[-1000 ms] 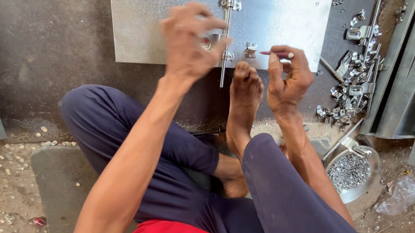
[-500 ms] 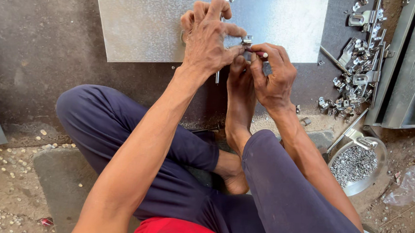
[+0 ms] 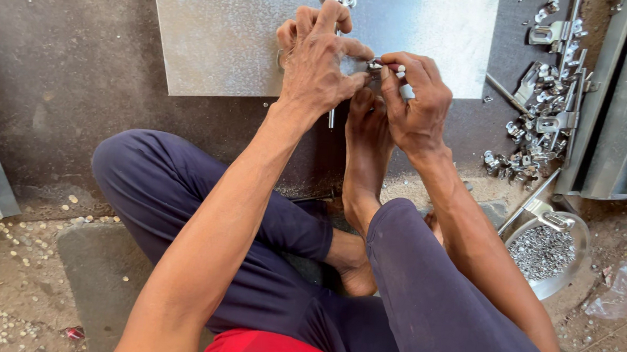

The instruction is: The person sits on the floor and assembles a metal frame by attaching metal brackets to a rectangular sheet using a hammer and a punch. They position the brackets, align them with pre-drilled holes, and hammer the fasteners into place.

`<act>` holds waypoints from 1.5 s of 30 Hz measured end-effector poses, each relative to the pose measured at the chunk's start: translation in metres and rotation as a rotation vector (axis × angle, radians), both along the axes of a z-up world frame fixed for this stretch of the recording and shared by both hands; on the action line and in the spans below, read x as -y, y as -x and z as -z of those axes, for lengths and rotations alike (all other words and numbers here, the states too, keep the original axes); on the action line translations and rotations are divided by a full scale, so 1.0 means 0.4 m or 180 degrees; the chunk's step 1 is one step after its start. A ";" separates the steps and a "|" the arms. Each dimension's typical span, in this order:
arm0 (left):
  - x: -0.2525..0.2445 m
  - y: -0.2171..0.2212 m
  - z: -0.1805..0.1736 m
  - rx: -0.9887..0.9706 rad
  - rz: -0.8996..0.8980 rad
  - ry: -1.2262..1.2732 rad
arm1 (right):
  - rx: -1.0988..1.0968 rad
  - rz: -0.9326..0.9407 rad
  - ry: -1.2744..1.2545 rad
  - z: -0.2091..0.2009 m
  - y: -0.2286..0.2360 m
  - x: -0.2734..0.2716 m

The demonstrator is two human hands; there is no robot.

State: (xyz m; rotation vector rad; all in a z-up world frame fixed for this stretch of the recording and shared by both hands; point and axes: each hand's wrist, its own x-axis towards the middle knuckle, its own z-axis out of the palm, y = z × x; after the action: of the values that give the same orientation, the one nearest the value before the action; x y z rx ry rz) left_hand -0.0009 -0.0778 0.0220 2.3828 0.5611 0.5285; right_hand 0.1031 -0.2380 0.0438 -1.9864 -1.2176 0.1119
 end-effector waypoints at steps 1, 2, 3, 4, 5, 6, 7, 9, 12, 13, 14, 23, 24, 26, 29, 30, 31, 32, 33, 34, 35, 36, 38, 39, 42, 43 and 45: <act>0.001 0.000 0.001 -0.0016 -0.0017 0.0005 | 0.0036 -0.0027 0.0035 0.006 -0.010 -0.009; 0.001 0.000 0.002 0.0007 -0.0011 -0.0035 | 0.0081 -0.0050 0.0075 0.011 -0.017 -0.009; 0.000 0.001 0.001 0.0030 -0.0004 -0.0076 | 0.0137 -0.0098 0.0076 0.016 -0.018 -0.006; 0.000 -0.002 0.000 0.0066 0.0011 -0.0114 | 0.0205 -0.0138 0.0080 0.021 -0.021 0.000; -0.001 -0.004 -0.002 0.0016 0.0056 -0.0118 | 0.0273 -0.0179 0.0085 0.025 -0.023 0.009; -0.003 -0.003 -0.005 -0.0040 0.0101 -0.0127 | 0.0272 -0.0050 0.0094 0.027 -0.022 0.027; -0.007 0.001 -0.008 -0.0096 0.0146 -0.0137 | 0.0271 0.0079 0.0102 0.023 -0.020 0.055; -0.019 0.025 -0.011 0.0116 0.0099 -0.0243 | 0.0383 0.0200 0.0376 0.009 -0.017 0.119; -0.007 0.006 0.023 -0.0080 -0.0305 -0.0714 | 0.0757 0.0146 0.1244 -0.009 -0.005 0.218; 0.011 -0.001 0.039 -0.0254 -0.0496 -0.0906 | 0.0907 0.0053 0.1534 -0.003 0.000 0.229; 0.014 -0.010 0.048 -0.0351 -0.0436 -0.1152 | 0.1067 -0.0064 0.1755 0.004 0.000 0.218; 0.047 0.290 -0.035 -0.0779 0.1731 -0.0710 | 0.0050 -0.0158 0.0610 -0.010 -0.006 0.043; 0.052 0.296 -0.023 -0.0826 0.1673 -0.0612 | 0.0139 -0.0041 0.0460 -0.011 0.003 0.059; 0.068 0.299 0.012 -0.0907 0.1537 -0.0396 | 0.0332 0.0174 0.0181 -0.005 0.026 0.142; 0.084 0.297 0.057 0.0041 0.0555 0.0431 | 0.0291 0.0735 0.0510 0.038 0.000 0.279; 0.084 0.295 0.064 0.0236 -0.0159 0.1563 | 0.0341 0.0807 0.0687 0.055 -0.011 0.311; 0.088 0.287 0.066 0.0418 -0.0883 0.2691 | 0.0391 0.0880 0.0863 0.069 -0.018 0.333; 0.090 0.277 0.062 0.0585 -0.1598 0.3821 | 0.0496 0.0961 0.0842 0.078 -0.022 0.343; 0.078 0.274 0.051 0.0881 -0.1762 0.4174 | 0.0602 0.1042 0.0821 0.081 -0.028 0.339; 0.048 0.284 0.032 0.1192 -0.1947 0.4496 | 0.0694 0.1103 0.0780 0.081 -0.031 0.319; 0.021 0.288 0.009 0.1511 -0.2132 0.4811 | -0.0561 0.1625 0.0470 0.073 -0.033 0.296; 0.000 0.280 -0.015 0.1450 -0.2052 0.4620 | -0.1820 0.2098 0.0138 0.060 -0.042 0.270; -0.021 0.259 -0.062 0.1315 -0.1920 0.4273 | -0.3510 0.2457 -0.0754 0.031 -0.079 0.229; -0.026 0.251 -0.084 0.1401 -0.1655 0.4187 | -0.3909 0.2385 -0.1307 0.023 -0.105 0.212; -0.080 0.235 -0.134 0.1498 -0.1475 0.4077 | -0.3216 0.2185 -0.1295 -0.023 -0.186 0.230; -0.083 0.233 -0.141 0.1522 -0.1507 0.4082 | -0.3265 0.2090 -0.1358 -0.038 -0.203 0.248; -0.050 0.241 -0.142 0.1522 -0.1321 0.4245 | -0.3388 0.2250 -0.1330 -0.024 -0.200 0.235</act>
State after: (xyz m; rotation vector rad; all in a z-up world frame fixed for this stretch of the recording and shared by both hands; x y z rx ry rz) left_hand -0.0974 -0.0578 0.0787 0.8486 0.8224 0.5926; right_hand 0.1832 -0.3321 0.0535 -1.4904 0.1471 0.4407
